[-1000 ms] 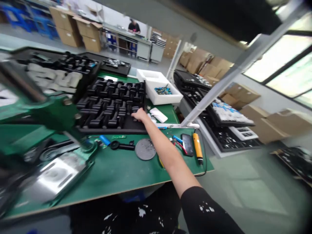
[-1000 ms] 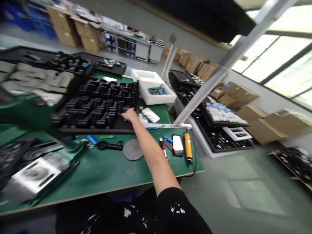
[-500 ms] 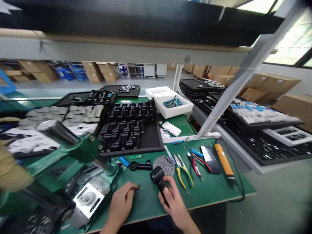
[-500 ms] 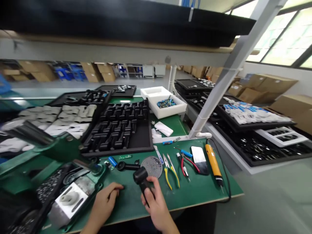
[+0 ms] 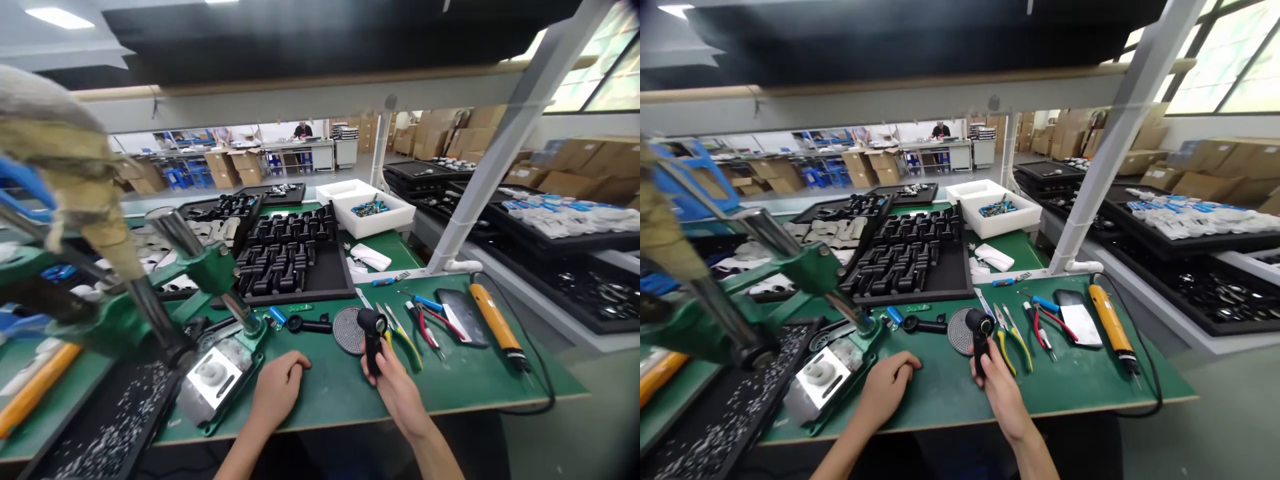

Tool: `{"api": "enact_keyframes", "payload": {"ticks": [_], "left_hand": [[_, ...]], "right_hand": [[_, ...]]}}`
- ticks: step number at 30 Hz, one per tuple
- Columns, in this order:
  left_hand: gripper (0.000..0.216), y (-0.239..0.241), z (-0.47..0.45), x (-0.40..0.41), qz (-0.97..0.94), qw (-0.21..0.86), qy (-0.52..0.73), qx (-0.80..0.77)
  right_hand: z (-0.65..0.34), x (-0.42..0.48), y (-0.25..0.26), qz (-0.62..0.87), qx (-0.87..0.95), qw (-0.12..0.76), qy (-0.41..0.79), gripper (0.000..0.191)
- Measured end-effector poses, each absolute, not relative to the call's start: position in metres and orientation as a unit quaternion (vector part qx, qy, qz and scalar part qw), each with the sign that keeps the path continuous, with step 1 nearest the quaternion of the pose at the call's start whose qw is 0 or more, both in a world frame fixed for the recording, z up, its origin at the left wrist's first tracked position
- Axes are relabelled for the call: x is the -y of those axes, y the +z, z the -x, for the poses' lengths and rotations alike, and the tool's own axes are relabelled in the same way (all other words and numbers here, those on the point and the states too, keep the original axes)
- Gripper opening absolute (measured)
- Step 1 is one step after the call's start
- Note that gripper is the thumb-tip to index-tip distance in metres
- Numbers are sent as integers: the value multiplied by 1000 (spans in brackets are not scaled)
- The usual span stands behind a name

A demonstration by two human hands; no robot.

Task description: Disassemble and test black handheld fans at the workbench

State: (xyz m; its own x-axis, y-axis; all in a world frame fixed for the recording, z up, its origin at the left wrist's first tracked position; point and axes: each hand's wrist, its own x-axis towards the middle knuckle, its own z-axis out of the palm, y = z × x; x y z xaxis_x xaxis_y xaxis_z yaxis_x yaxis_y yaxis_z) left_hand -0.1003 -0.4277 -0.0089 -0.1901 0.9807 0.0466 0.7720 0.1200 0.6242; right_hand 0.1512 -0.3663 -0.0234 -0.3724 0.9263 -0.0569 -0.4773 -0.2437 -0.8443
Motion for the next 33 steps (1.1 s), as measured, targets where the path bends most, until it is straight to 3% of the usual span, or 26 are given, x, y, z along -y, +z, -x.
{"api": "enact_keyframes", "payload": {"ticks": [7,11,19,24,33], "left_hand": [[35,1,95,434,-607,183,282,-720],[21,8,92,443,-618,181,271,-715],[29,9,87,444,-623,182,266,-712],[22,2,93,442,-629,178,273,-706],[34,-2,99,430,-630,195,269,-702]], "right_hand": [[-145,364,-27,292,401,523,693,46],[-146,366,-26,301,435,526,665,52],[-142,361,-17,316,473,524,634,67],[-134,358,-22,329,502,501,623,64],[-137,353,-25,321,512,475,640,52]]}}
